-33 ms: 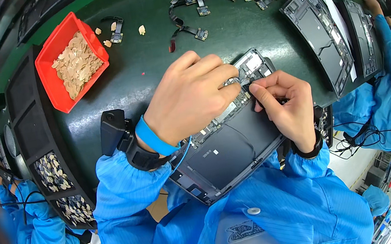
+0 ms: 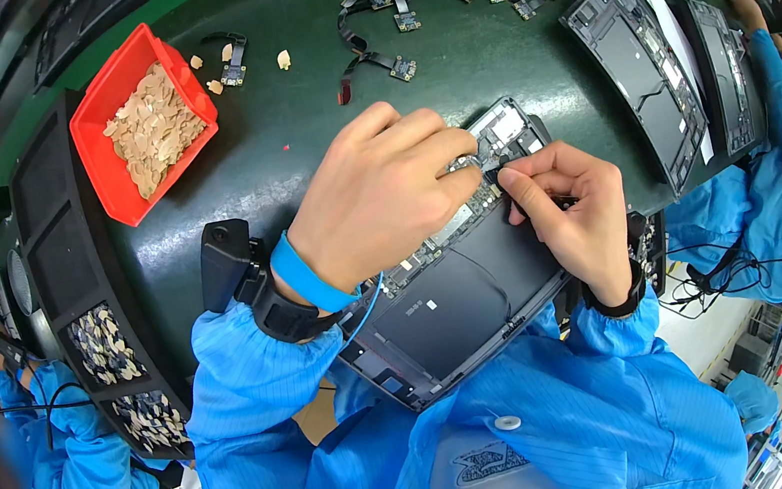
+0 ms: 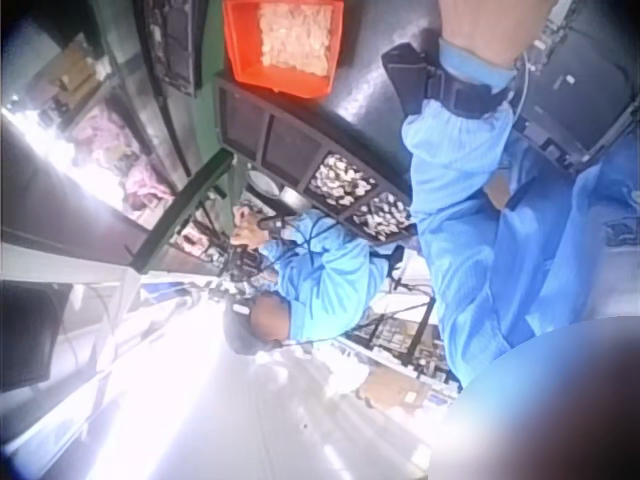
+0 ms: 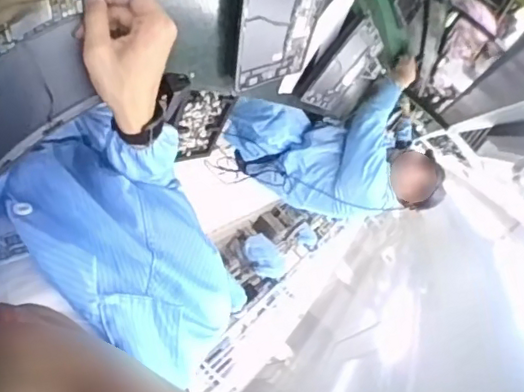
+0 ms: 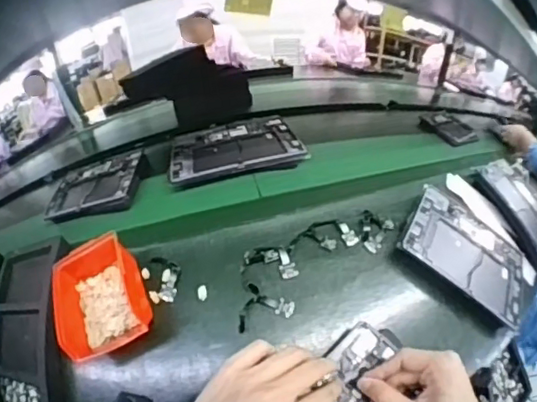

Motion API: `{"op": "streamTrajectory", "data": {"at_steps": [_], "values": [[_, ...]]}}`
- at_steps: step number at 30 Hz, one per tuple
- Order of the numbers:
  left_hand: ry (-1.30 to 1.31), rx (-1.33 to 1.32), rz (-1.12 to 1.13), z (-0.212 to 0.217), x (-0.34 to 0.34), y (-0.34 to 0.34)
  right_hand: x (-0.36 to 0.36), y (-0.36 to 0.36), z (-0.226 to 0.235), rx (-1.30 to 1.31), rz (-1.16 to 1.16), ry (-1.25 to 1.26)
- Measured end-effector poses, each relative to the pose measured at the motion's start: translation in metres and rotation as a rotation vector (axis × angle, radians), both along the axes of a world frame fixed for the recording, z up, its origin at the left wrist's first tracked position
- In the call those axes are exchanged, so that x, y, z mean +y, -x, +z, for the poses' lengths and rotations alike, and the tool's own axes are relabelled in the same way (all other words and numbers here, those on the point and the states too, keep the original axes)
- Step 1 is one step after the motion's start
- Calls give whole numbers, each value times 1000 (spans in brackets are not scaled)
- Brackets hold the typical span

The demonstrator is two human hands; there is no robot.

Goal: Installing internal ribbon cables and boards into a tablet or laptop chassis on an assembly line.

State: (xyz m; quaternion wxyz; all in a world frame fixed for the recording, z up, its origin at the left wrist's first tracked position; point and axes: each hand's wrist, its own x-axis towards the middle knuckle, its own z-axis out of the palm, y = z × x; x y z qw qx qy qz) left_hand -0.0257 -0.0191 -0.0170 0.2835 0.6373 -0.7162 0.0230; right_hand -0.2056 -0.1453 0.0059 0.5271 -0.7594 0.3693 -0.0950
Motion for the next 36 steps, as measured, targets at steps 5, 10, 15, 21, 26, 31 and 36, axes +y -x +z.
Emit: {"op": "streamTrajectory", "data": {"at_steps": [5,10,15,21,26,31,36], "values": [[7,14,7,0,1,1,1,0,-2,-4,5,4],[0,13,6,1,1,1,-1,0,-4,7,15,20],[15,16,10,1,0,2,-2,1,-6,-21,59,63],[11,5,2,2,2,0,-9,0,-1,-15,153,15],[18,6,-13,1,1,3,-10,-2,2,-3,168,10],[22,-34,3,1,1,4,-12,-4,7,44,186,17],[-18,-68,38,4,3,8,-13,-4,7,67,165,-40]]}}
